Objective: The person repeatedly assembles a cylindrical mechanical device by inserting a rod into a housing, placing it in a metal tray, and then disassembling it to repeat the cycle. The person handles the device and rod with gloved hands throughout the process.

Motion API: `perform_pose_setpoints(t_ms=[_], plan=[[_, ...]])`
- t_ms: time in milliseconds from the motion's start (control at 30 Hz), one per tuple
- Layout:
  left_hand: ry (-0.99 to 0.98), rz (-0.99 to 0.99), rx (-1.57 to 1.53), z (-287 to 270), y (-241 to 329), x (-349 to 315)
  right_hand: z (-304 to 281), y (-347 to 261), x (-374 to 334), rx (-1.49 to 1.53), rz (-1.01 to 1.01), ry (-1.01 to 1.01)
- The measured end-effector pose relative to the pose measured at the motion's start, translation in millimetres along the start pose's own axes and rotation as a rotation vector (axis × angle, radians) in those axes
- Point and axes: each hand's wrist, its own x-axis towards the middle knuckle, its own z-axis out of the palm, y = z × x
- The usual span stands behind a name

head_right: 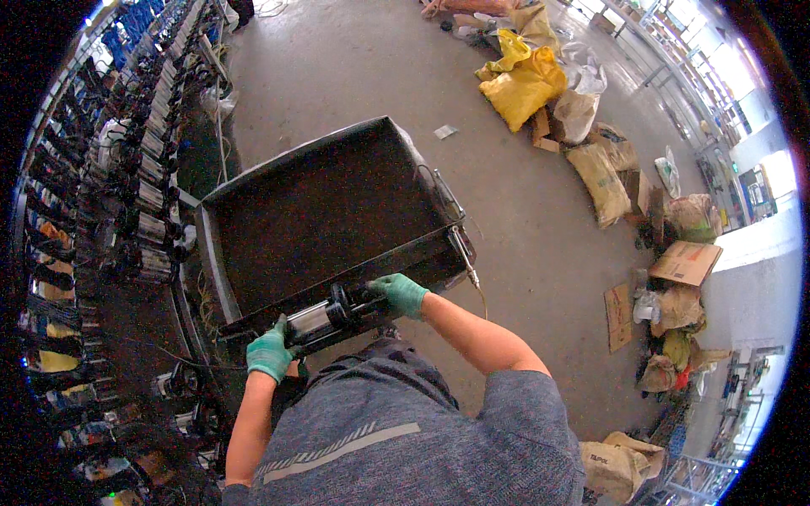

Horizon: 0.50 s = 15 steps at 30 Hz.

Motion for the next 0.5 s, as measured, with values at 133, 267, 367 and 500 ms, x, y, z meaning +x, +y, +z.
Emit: perform_pose_setpoints(t_ms=[133,267,367,500], plan=[[0.008,0.011,-0.009,0.8,-2.6,-1.0,-4.9,3.6,4.4,-0.025,-0.061,-0.134],[0.023,0.023,0.007,-0.3,-2.8,-2.6,-3.1,12.2,8.7,-0.476,-0.317,-0.124],[0.007,0.037,-0.067,-8.6,-4.2,-5.4,3.1,-7.0,19.9,-1.439,-0.176,-0.157],[0.191,0.035,-0.264,-3.4,-21.7,-7.7,10.8,-6.1,15.1,-1.576,-0.135,-0.023]])
